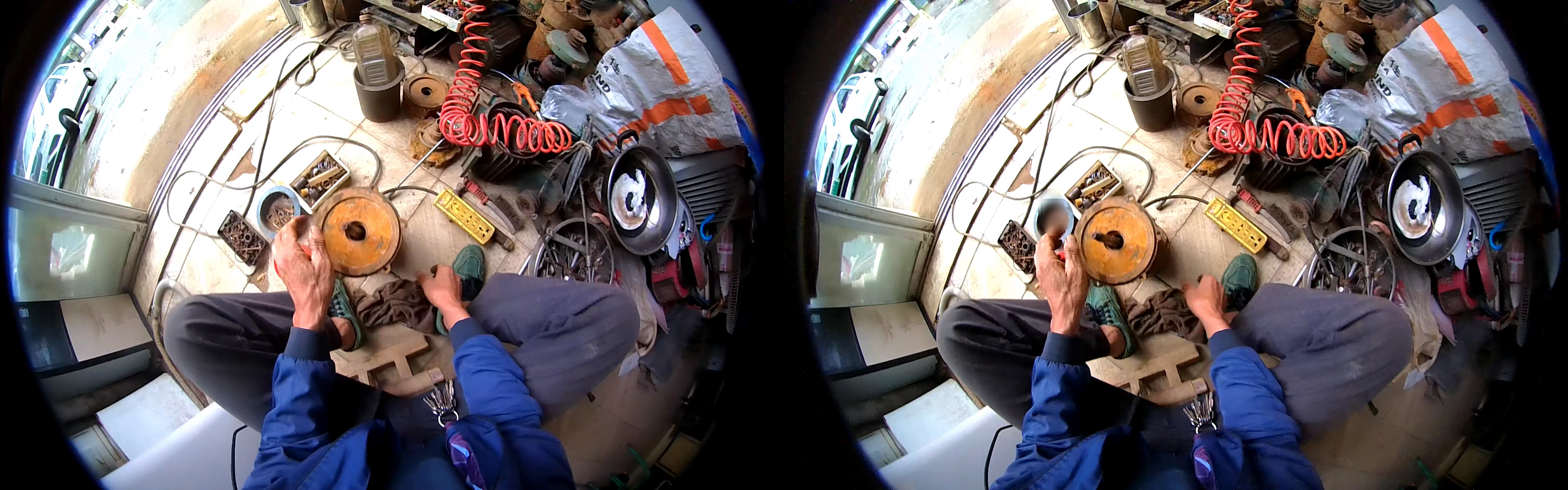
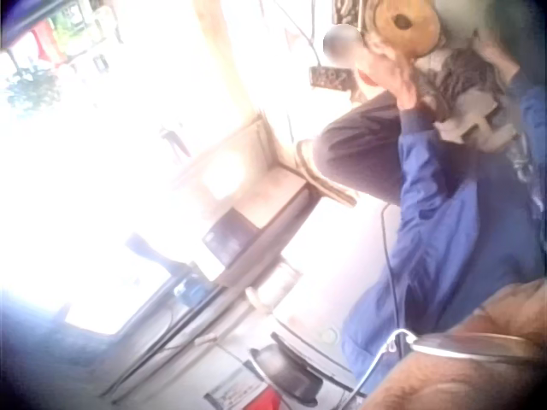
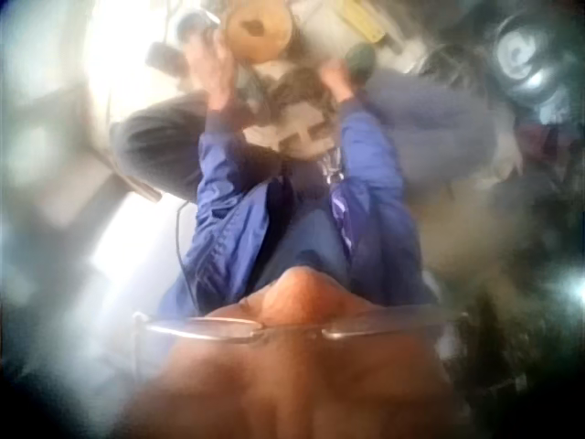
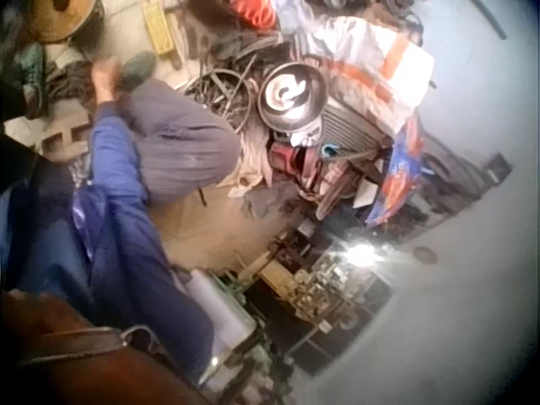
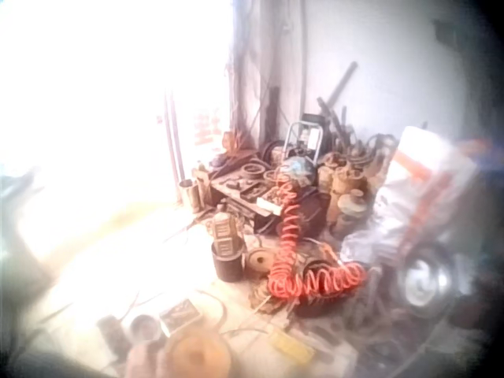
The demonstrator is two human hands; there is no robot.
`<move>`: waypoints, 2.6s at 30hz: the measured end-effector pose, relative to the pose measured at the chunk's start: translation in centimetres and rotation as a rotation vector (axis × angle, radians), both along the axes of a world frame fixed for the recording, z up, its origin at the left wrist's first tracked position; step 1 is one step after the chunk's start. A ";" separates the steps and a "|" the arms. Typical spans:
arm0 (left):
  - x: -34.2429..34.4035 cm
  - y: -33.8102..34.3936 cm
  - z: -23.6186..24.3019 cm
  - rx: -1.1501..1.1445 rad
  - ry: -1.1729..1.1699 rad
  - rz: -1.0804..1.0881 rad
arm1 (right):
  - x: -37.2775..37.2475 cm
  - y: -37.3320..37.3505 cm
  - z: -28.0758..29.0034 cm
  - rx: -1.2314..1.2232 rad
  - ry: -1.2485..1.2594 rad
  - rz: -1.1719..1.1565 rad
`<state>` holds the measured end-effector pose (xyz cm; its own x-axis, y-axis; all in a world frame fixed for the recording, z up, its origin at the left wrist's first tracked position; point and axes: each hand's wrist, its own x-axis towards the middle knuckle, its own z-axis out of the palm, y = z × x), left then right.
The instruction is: The person sits on the floor and works on a rusty mechanical part, likely a motor housing. They use a yellow multimeter to test electrical connections on the part, then pour liquid from a plastic bottle into the central opening. Finally, they wipe the surface of the part with a cloth.
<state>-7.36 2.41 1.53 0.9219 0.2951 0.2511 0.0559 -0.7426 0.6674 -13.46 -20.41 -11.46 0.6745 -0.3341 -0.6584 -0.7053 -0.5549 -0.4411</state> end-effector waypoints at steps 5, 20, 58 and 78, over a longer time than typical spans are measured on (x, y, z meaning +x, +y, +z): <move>2.5 -0.6 -6.3 -0.109 0.052 0.066 | 6.8 -3.9 -1.9 -0.171 -0.091 0.036; 2.0 -0.3 -6.6 -0.302 0.098 0.052 | 14.4 -9.6 -8.0 -0.510 -0.200 0.371; 23.4 9.8 3.0 0.307 0.759 -0.785 | 25.5 -10.7 18.7 1.078 -0.607 -0.023; 18.4 1.1 -13.7 -0.706 1.148 -0.805 | 21.2 -4.7 4.1 0.619 -0.542 -0.127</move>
